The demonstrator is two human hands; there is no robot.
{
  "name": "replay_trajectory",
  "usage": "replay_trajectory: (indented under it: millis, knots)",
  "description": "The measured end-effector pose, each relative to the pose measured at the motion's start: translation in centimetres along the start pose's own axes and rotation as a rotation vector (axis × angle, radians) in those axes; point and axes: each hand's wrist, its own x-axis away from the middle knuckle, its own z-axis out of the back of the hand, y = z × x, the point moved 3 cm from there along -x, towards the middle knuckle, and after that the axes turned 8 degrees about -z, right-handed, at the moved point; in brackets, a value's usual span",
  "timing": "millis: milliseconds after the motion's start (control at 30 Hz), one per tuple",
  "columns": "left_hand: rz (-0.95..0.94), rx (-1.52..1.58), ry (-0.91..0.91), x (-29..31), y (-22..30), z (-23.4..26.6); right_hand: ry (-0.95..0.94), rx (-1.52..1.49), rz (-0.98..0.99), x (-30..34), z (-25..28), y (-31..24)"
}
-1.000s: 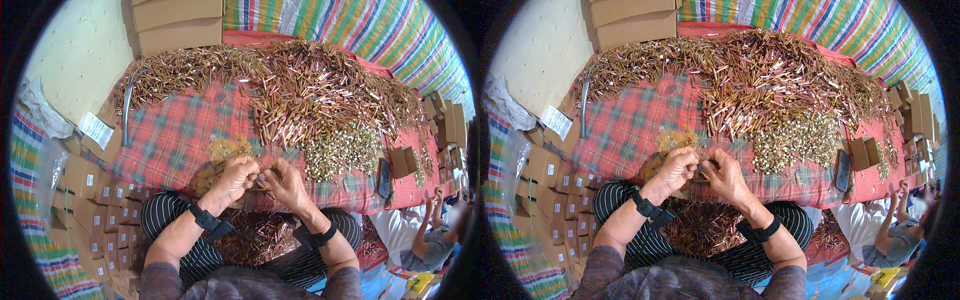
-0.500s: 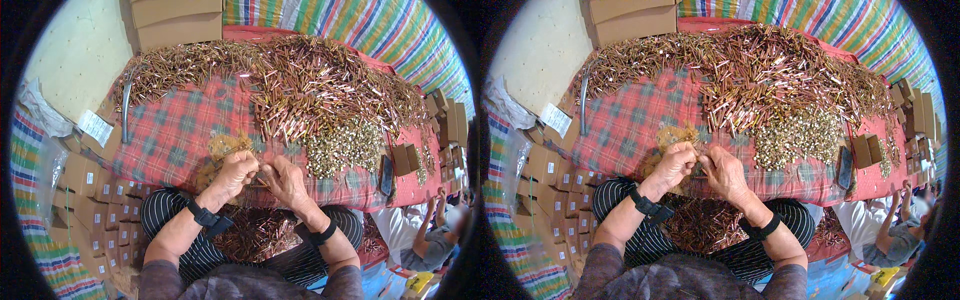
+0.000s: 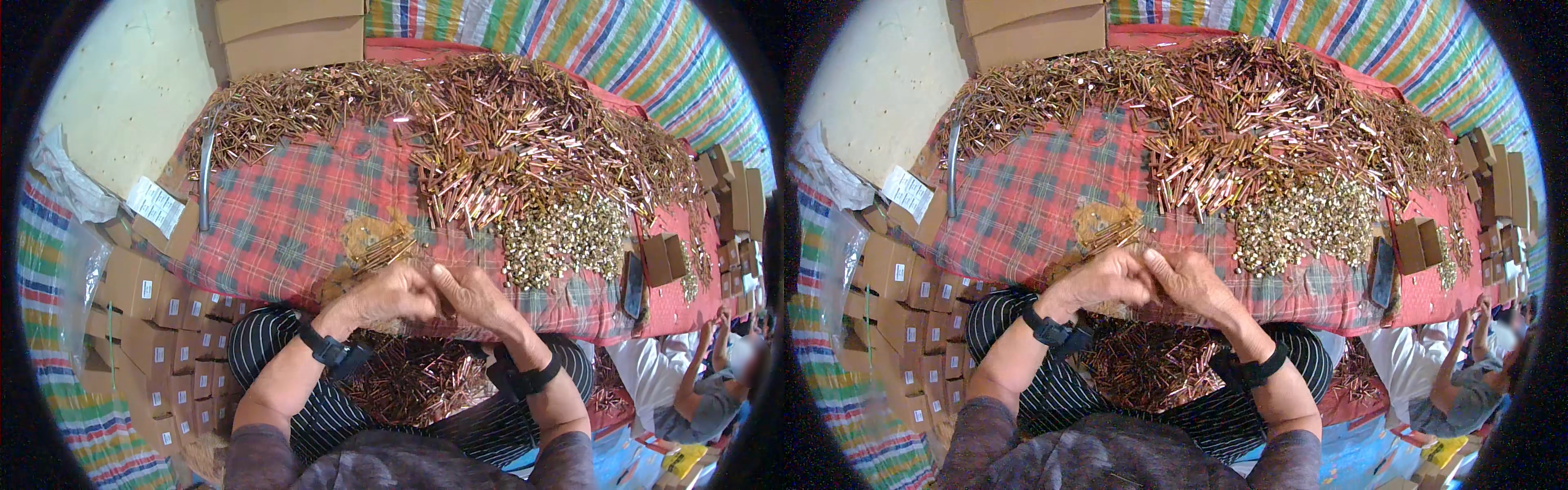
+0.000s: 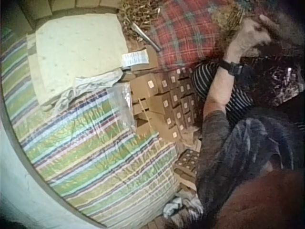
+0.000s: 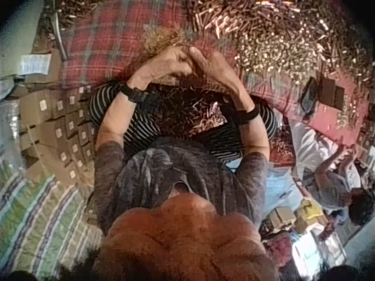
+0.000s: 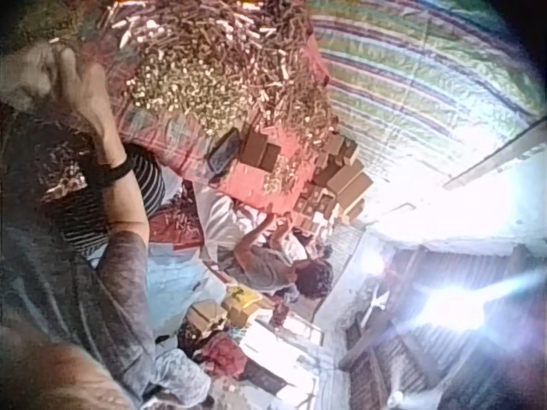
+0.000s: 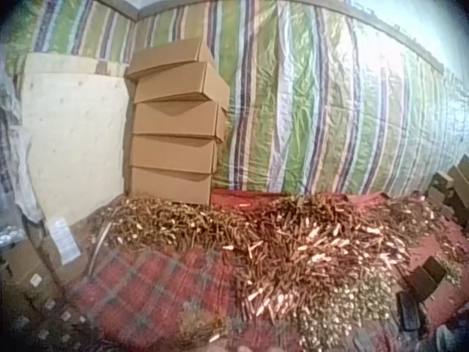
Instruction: The person is manually assembling small metal components, likely for a larger assembly.
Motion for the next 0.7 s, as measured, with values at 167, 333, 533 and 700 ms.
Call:
replay_trajectory:
  millis: [167,333,533,700]
  knots:
    - [-0.152,-0.981,0.432,-0.4,0.9,2.6,0.354,0.352,-0.085,-3.1,1.2,3.1]
    - [-0.139,-1.317,0.574,-1.8,-1.1,5.2,0.471,0.542,-0.116,-5.4,0.0,6.1]
    - [-0.030,-1.247,0.496,-1.8,-0.9,5.2,0.431,0.482,-0.138,-6.0,-0.3,6.4]
    - [0.069,-1.066,0.471,-1.8,-0.3,5.5,0.348,0.260,-0.147,-4.5,-0.2,5.0]
